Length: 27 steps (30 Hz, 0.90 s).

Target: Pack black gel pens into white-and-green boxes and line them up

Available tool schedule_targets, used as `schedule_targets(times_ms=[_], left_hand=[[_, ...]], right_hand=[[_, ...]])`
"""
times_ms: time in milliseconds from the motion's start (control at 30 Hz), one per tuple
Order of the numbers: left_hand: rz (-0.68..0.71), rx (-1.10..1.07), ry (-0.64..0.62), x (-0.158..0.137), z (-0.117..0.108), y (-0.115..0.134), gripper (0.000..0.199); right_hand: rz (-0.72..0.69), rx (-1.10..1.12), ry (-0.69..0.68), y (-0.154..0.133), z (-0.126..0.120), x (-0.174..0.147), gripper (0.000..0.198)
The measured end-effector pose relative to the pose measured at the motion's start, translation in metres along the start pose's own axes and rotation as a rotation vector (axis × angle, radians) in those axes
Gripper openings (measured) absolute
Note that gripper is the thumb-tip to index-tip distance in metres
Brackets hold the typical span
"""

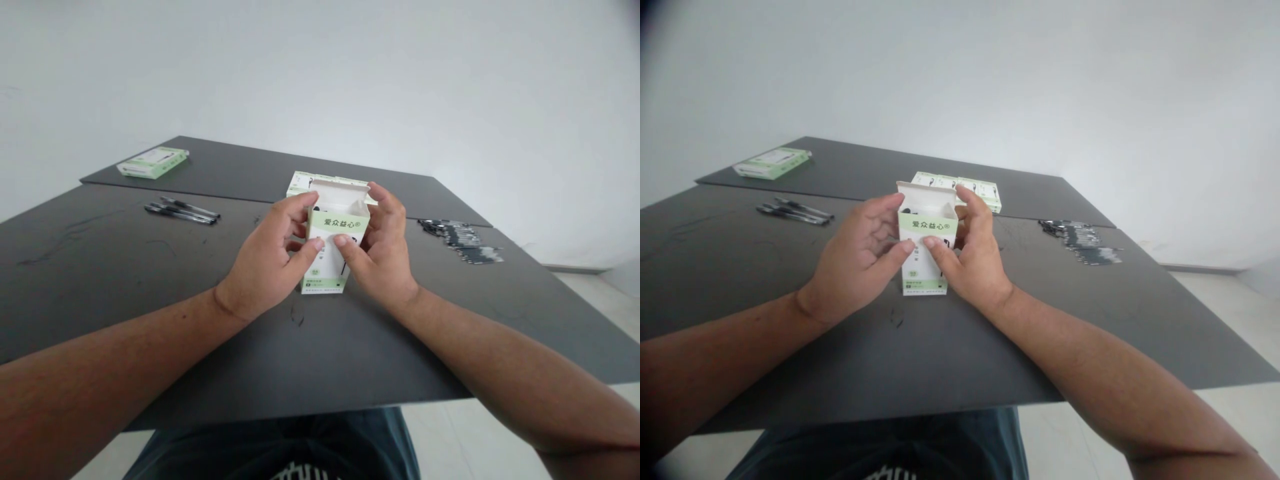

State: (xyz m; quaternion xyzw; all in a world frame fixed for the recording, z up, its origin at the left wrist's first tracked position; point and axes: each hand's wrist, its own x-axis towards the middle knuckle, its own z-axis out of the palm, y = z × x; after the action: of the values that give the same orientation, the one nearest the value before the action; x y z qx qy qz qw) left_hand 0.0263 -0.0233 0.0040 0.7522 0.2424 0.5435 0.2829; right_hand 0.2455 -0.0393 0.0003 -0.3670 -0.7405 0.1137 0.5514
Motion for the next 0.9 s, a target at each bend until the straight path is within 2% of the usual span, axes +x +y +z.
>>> schedule_targets(times_ms=[133,367,500,633,700,767,833,900], left_hand=[[0.006,0.043,-0.015,0.002,-0.003,0.002,0.056],[0.036,0.071,-0.011,0.007,-0.01,0.004,0.039],[0.071,0.089,-0.004,0.008,-0.013,0.006,0.032],[0.166,0.242,0.016,0.013,-0.018,0.021,0.02],[0.21,0.308,0.021,0.014,-0.021,0.03,0.014],[0.231,0.337,0.027,0.014,-0.021,0.034,0.01],[0.226,0.325,0.034,0.012,-0.019,0.032,0.01],[0.201,0.249,0.054,0.009,-0.016,0.026,0.018]], right_hand=[[-0.021,0.083,0.079,-0.001,0.004,0.001,0.067],[-0.061,0.12,0.143,-0.005,0.004,0.0,0.054],[-0.103,0.031,0.064,-0.008,-0.006,0.002,0.034],[-0.228,-0.128,0.092,-0.023,-0.018,0.01,0.013],[-0.274,-0.164,0.11,-0.029,-0.02,0.012,0.01],[-0.256,-0.129,0.138,-0.031,-0.017,0.012,0.008],[-0.192,-0.043,0.178,-0.028,-0.011,0.01,0.019],[-0.152,0.03,0.204,-0.024,-0.006,0.008,0.033]])
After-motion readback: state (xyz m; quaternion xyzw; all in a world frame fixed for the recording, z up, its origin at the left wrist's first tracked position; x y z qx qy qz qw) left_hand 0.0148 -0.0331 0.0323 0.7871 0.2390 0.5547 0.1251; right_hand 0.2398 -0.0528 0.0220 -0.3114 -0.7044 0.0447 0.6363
